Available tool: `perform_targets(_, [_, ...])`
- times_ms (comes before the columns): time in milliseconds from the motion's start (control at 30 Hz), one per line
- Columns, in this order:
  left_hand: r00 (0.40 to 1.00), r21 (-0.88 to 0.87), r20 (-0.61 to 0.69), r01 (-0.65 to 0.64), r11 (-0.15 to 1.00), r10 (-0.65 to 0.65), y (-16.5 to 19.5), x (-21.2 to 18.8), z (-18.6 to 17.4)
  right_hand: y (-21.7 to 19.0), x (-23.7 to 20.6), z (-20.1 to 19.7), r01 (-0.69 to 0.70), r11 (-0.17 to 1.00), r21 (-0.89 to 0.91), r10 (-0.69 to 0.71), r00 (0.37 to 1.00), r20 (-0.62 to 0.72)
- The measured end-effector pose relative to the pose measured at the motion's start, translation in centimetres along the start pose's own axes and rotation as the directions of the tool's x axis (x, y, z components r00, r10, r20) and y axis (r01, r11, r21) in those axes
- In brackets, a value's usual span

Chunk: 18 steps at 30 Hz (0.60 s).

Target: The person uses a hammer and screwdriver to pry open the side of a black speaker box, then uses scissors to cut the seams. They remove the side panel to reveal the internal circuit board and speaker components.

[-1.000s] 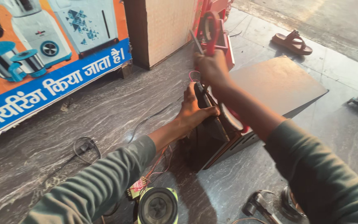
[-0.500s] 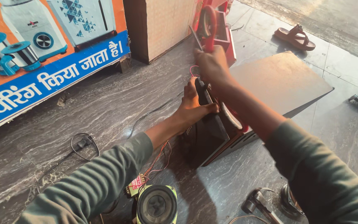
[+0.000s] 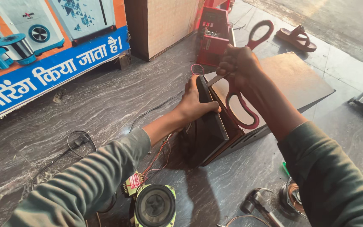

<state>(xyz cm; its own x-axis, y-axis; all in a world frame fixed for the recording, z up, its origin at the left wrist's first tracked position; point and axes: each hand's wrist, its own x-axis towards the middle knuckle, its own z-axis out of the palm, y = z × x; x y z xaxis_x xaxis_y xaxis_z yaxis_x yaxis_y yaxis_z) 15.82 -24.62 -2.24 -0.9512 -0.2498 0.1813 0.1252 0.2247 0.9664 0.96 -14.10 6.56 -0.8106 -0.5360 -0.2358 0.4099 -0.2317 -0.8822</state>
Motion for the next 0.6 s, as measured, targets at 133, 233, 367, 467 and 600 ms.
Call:
perform_targets(133, [1.0, 0.021, -0.001, -0.018, 1.0, 0.018, 0.3, -0.1, -0.2, 0.3, 1.1, -0.8, -0.003, 1.0, 0.025, 0.004, 1.0, -0.027])
perform_targets(233, [1.0, 0.015, 0.014, -0.015, 1.0, 0.015, 0.6, -0.2, -0.7, 0.9, 1.1, -0.5, 0.034, 0.999, -0.012, -0.035, 0.998, -0.053])
perform_targets(367, [0.991, -0.186, 0.115, 0.086, 0.979, -0.065, 0.9, -0.3, -1.2, 0.8, -0.1, 0.5, 0.075, 0.996, -0.045, -0.08, 0.988, -0.131])
perform_targets(467, [0.997, -0.093, 0.076, 0.018, 0.996, -0.011, 0.7, -0.1, -1.1, 0.8, -1.1, 1.9, 0.068, 0.995, -0.077, -0.082, 0.978, -0.194])
perform_targets(600, [0.996, 0.034, 0.045, -0.081, 0.996, 0.079, -0.3, 0.3, -0.8, 2.1, -1.6, 4.3, 0.119, 0.943, -0.312, -0.193, 0.956, -0.22])
